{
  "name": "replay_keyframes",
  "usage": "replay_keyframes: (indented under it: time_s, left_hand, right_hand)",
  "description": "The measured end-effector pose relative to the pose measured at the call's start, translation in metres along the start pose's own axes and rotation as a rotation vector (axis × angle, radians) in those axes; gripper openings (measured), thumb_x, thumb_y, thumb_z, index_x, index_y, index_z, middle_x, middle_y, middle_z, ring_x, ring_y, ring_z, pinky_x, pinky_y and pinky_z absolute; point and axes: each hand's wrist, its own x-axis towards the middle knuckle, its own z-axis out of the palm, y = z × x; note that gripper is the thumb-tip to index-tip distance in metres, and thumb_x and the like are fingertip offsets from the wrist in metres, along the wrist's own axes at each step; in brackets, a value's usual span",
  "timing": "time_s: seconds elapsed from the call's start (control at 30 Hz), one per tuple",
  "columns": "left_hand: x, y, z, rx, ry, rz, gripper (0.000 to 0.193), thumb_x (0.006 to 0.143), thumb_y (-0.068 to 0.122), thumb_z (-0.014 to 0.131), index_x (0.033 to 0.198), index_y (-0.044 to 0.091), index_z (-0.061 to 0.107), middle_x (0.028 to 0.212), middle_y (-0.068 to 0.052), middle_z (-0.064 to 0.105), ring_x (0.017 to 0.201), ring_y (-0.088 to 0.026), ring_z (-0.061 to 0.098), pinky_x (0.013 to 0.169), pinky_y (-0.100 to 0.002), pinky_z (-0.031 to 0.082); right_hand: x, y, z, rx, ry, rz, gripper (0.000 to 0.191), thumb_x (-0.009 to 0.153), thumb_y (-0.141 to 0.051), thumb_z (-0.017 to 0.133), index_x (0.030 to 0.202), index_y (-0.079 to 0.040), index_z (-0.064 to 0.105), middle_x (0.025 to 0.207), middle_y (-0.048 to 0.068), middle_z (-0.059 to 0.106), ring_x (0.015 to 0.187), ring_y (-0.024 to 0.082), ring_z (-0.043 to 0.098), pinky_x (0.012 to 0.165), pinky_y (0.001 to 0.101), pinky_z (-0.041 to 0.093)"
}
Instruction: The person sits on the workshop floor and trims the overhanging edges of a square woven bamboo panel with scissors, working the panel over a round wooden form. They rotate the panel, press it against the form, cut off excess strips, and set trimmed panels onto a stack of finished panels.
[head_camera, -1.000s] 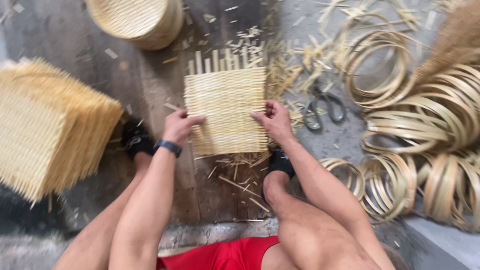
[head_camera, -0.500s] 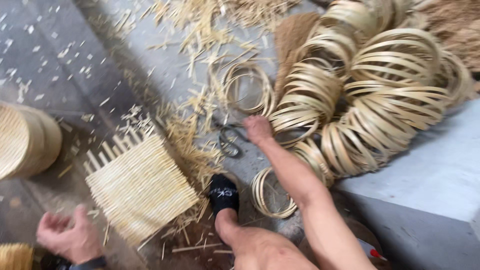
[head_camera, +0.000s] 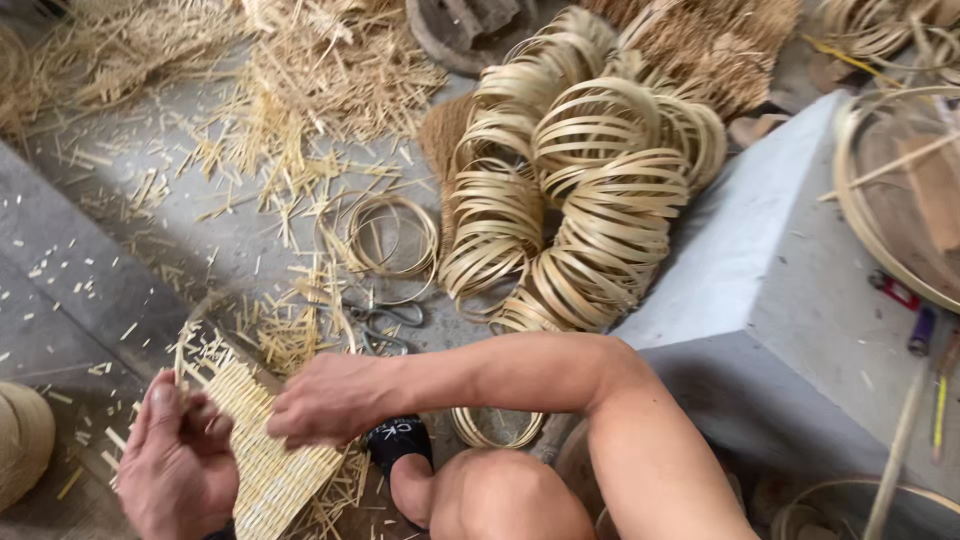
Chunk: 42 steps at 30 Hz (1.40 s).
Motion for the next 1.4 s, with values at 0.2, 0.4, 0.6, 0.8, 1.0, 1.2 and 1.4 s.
replay_keyframes:
  time_s: [0.2,0.4,0.6,0.8,1.0,1.2,1.4]
  left_hand:
    - [-0.046,0.027,-0.024,0.412,0.010,-0.136,0.018,0.114,0.014,0.060,0.113,-0.004,0.064,0.088,-0.010,0.064,0.063,-0.009,0.049,0.050,-0.024,0.036]
    - [-0.052,0.063,-0.072,0.553,-0.017,-0.341,0.044,0.104,0.042,0.052,0.135,0.011,0.060,0.094,-0.002,0.067,0.062,-0.005,0.052,0.052,-0.026,0.048]
    - [-0.030,0.067,-0.103,0.141,-0.324,-0.543,0.061,0.104,0.059,0.050,0.126,0.004,0.059,0.082,-0.002,0.061,0.059,-0.011,0.050,0.048,-0.032,0.048]
    - [-0.033,0.058,-0.121,0.007,-0.295,-0.576,0.066,0.103,0.066,0.050,0.119,0.002,0.058,0.073,-0.001,0.055,0.058,-0.016,0.047,0.045,-0.035,0.046]
    - [-0.049,0.070,-0.123,-0.288,-0.264,-0.566,0.068,0.104,0.065,0.053,0.113,-0.002,0.058,0.065,-0.002,0.050,0.059,-0.020,0.044,0.045,-0.038,0.044]
    - [-0.059,0.101,-0.122,-0.225,-0.074,0.053,0.025,0.114,0.029,0.058,0.097,0.011,0.060,0.077,0.003,0.046,0.067,-0.006,0.040,0.068,-0.020,0.040]
    - [-0.060,0.116,-0.119,0.191,-0.024,-0.237,0.056,0.118,0.035,0.054,0.066,0.013,0.047,0.062,0.006,0.032,0.052,-0.006,0.027,0.047,-0.021,0.026]
  right_hand:
    - [0.033,-0.031,-0.038,-0.215,0.674,-0.146,0.037,0.083,-0.040,0.065,0.109,-0.014,0.062,0.107,0.007,0.062,0.099,0.025,0.065,0.092,0.0411,0.056]
    - [0.058,-0.048,-0.005,0.035,0.339,-0.110,0.017,0.097,-0.024,0.065,0.110,-0.016,0.069,0.094,-0.002,0.059,0.085,0.010,0.062,0.060,0.0224,0.058]
    - [0.076,-0.083,0.007,-0.207,0.423,-0.248,0.014,0.083,-0.021,0.068,0.084,-0.007,0.067,0.099,0.005,0.061,0.095,0.020,0.063,0.073,0.0303,0.060]
    - [0.085,-0.088,0.029,-0.099,0.379,-0.145,0.014,0.082,-0.021,0.069,0.087,-0.008,0.069,0.100,0.003,0.062,0.094,0.018,0.062,0.067,0.0264,0.058]
    - [0.104,-0.045,0.017,0.335,0.241,0.336,0.029,0.082,-0.031,0.071,0.103,-0.012,0.073,0.095,0.003,0.071,0.086,0.016,0.070,0.069,0.0290,0.062]
    - [0.065,-0.019,0.010,1.864,0.382,0.546,0.045,0.101,-0.038,0.063,0.115,0.005,0.070,0.072,0.008,0.062,0.058,0.017,0.061,0.054,0.0332,0.057]
    - [0.061,-0.022,0.035,1.824,0.219,0.593,0.038,0.103,-0.029,0.067,0.093,0.007,0.073,0.055,-0.003,0.048,0.042,0.007,0.039,0.036,0.0253,0.030]
